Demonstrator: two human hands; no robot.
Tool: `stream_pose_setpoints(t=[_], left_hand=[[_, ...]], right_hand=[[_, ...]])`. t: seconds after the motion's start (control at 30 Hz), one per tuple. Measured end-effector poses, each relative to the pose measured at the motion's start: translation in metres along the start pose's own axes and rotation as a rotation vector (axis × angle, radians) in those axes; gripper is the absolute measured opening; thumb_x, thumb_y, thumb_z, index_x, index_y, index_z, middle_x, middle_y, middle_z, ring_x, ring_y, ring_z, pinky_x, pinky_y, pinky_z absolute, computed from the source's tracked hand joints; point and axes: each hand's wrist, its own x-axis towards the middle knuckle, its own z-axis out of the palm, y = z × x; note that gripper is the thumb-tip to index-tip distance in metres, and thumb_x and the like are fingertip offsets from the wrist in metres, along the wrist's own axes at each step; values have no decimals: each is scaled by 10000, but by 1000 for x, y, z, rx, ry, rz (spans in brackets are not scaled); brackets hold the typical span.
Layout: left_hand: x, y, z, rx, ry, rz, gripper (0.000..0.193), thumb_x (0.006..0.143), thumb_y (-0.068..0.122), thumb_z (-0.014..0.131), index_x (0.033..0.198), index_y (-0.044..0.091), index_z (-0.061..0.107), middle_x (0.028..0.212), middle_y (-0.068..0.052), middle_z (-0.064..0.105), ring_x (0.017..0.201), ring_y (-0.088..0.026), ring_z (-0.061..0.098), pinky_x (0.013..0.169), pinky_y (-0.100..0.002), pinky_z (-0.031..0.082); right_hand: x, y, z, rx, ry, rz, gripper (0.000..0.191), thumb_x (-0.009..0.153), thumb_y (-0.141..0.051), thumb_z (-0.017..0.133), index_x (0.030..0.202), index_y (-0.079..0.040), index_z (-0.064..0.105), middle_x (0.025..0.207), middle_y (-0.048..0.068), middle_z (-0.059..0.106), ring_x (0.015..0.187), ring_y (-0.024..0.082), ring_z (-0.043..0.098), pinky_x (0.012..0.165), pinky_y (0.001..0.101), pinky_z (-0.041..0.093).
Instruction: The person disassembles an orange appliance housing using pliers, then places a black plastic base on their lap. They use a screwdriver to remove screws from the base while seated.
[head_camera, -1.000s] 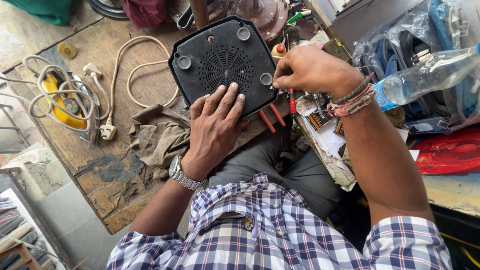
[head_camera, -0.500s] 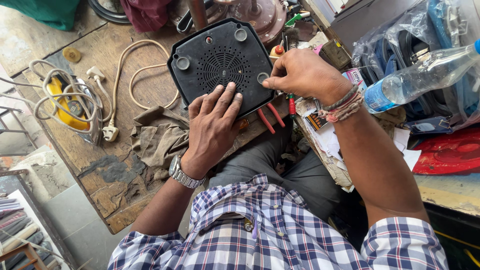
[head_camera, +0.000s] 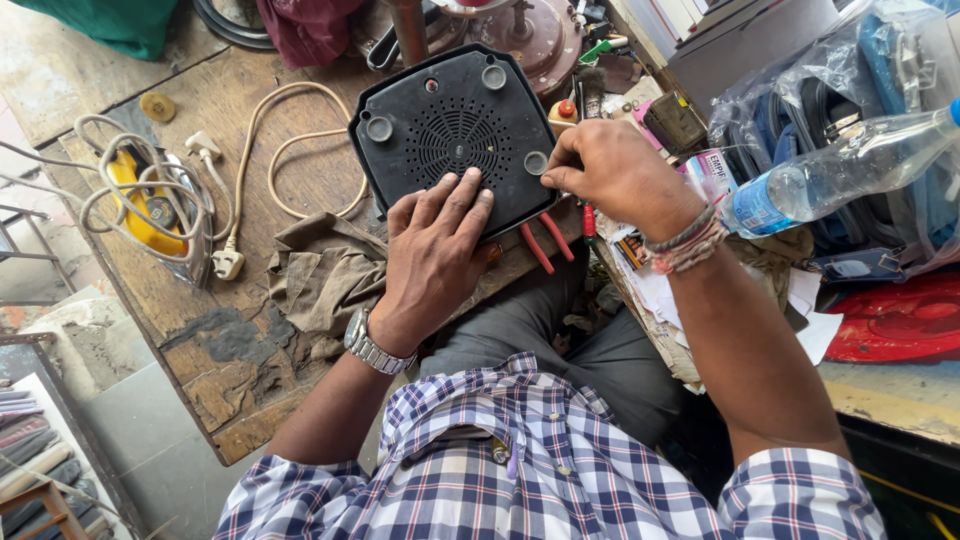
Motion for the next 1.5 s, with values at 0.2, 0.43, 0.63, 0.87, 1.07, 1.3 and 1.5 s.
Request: stream_pose_setpoints(t=[0.2, 0.43, 0.63, 0.87, 1.07, 1.3, 1.5], left_hand=[[28, -24, -7, -208, -33, -19, 440, 940, 209, 742, 1303, -17, 639, 1166, -148, 635, 1056, -305, 598, 931, -427, 470], [77, -42, 8, -204, -81, 27, 132, 931, 133, 722, 1034, 52, 737, 938, -125, 624, 804, -313, 658, 721, -445, 543], [77, -34, 22, -5, 18, 129, 113, 885, 59, 665, 876, 3, 567, 864, -145, 591, 764, -294, 648, 640, -419, 543], [39, -87, 10, -10, 232, -136, 54, 1030, 54, 619, 992, 26, 591, 885, -108, 596, 703, -195, 571, 556, -317, 506], [-26, -137, -44, 757, 208, -414, 231, 792, 108, 654, 1022, 84, 647, 980, -114, 703, 800, -218, 636, 716, -349, 520], [-41, -126, -52, 177, 227, -269, 220, 931, -37, 668, 1138, 32, 692, 1201, -202, 690, 992, -289, 677, 864, -394, 552], [-36, -97, -43, -259, 46, -16, 160, 905, 87, 799, 1053, 55, 746, 1298, -149, 690, 1088, -275, 668, 901, -367, 588]], right_hand=[[-21, -7, 13, 69, 178, -29, 190, 838, -199, 827, 927, -41, 772, 906, 127, 713, 842, 263, 698, 761, 394, 539], [-36, -10, 22, 154, 295, -6, 172, 847, -165, 843, 950, -55, 759, 910, 88, 707, 819, 224, 697, 721, 359, 540], [-41, -10, 33, 61, 429, -100, 178, 861, -175, 857, 898, -41, 745, 877, 87, 684, 815, 250, 660, 730, 392, 526], [-57, -16, 35, 37, 510, -129, 264, 903, -141, 826, 1109, -30, 704, 932, 82, 682, 876, 246, 660, 801, 390, 527], [-67, -38, 33, -65, 655, -308, 219, 932, -67, 797, 1122, -45, 689, 1070, 97, 687, 1024, 293, 646, 923, 425, 517], [-48, -78, 59, 136, 414, -433, 131, 938, -26, 755, 1062, -30, 715, 1064, 93, 689, 1014, 265, 672, 880, 377, 551], [-27, -99, 79, 72, 340, -526, 200, 888, 4, 745, 1084, -34, 737, 1020, 88, 668, 954, 258, 662, 845, 370, 551]])
